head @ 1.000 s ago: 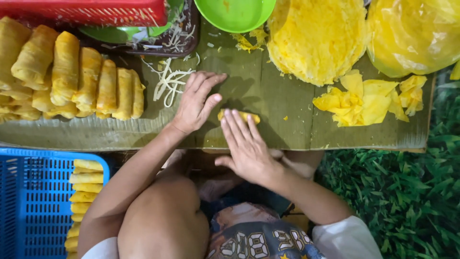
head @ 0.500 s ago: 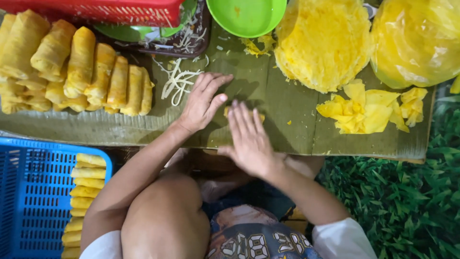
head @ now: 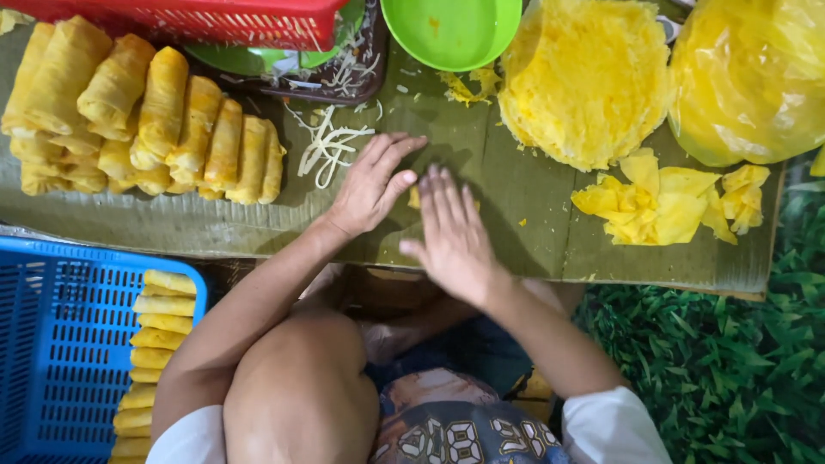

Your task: The person sits on the floor and repeatedly assembles spring rolls by placing shredded vegetables onto thin yellow wrappers, folding and rolling them into cylinders, and placing the finished rolls into a blue basket.

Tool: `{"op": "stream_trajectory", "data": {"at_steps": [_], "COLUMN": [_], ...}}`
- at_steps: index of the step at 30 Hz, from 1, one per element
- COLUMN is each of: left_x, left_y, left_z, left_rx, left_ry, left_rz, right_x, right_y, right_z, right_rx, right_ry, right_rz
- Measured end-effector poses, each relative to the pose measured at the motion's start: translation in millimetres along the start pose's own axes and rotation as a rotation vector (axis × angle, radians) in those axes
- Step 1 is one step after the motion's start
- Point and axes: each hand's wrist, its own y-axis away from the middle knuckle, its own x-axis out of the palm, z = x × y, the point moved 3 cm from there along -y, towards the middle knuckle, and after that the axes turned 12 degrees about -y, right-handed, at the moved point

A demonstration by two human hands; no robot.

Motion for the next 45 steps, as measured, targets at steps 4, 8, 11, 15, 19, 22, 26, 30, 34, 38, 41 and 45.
{"op": "stream_trajectory", "data": {"at_steps": [4,8,11,15,19,22,26,30,34,38,41,45], "left_x": [-10,-17,-26,-93,-119,-109,-91,-73,-88,-115,-124,-117], "left_y": [-6,-9,-13,-27,-18,-19,-15,6,-1,-20,-30,-29], "left_z": [-15,-20,-15,-12,-23,-21,-6,28,22,-11,-30,-34], "left_rx": [-0.003,0.008,0.084,-0.215,-0.36,-0.28,-0.168,-0.236,-0.23,-0.238,-0.147,-0.047], "left_ry": [-0.008,-0.061,-0.352,-0.774,-0.806,-0.864,-1.098,-1.168,-1.082,-0.784,-0.703,-0.632], "left_rz": [0.002,-0.037,-0.045,0.1,0.153,0.105,0.125,0.096,0.051,0.032,-0.008,-0.037], "right_x": [-5,4,24,31,30,33,23,17,25,23,23,24], "right_y": [-35,-28,-17,-12,-13,-12,-10,-9,-10,-10,-10,-11], "right_z": [-35,-84,-107,-104,-103,-105,-98,-95,-101,-100,-99,-100], "right_rx": [0.036,0.015,-0.034,-0.099,-0.122,-0.113,-0.117,-0.183,-0.187,-0.19,-0.186,-0.175], "right_ry": [0.1,-0.09,-0.082,-0.026,-0.043,-0.013,-0.017,-0.131,-0.126,-0.134,-0.141,-0.14], "right_rz": [-0.088,-0.17,-0.253,-0.417,-0.447,-0.442,-0.452,-0.495,-0.511,-0.521,-0.518,-0.509]}}
